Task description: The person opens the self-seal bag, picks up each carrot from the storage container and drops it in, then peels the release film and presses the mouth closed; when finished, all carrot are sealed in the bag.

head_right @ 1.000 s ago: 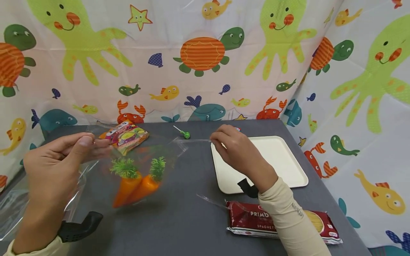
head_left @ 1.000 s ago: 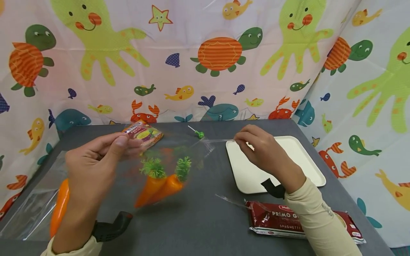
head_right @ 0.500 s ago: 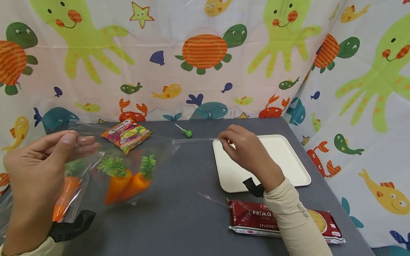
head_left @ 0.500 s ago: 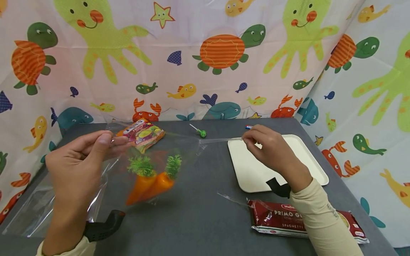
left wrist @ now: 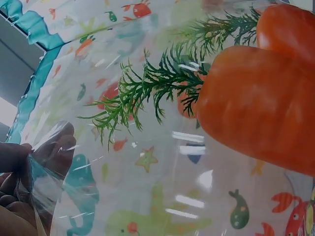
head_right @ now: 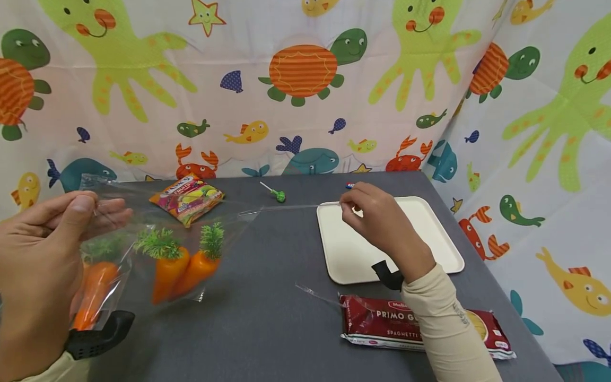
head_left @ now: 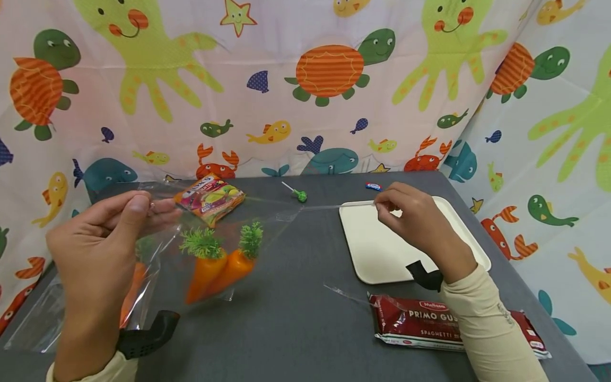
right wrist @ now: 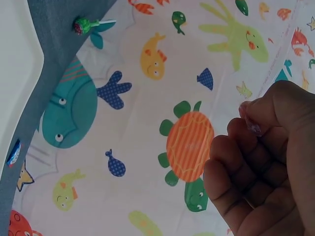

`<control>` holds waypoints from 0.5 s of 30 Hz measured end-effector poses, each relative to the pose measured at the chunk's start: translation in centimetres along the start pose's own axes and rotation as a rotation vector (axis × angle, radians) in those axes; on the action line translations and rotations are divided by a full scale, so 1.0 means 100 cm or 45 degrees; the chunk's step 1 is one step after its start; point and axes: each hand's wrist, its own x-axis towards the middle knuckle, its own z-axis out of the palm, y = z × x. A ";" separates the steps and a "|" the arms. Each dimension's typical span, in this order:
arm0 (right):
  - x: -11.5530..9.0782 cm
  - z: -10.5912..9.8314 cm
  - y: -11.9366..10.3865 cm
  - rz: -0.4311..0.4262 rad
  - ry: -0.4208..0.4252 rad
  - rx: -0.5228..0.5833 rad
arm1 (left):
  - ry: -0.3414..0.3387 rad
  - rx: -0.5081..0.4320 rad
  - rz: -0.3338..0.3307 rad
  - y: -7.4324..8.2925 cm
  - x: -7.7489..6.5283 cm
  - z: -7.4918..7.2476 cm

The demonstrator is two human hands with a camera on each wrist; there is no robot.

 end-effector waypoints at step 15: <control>-0.012 0.001 -0.001 0.043 -0.125 -0.041 | 0.156 0.200 -0.095 0.012 0.004 -0.004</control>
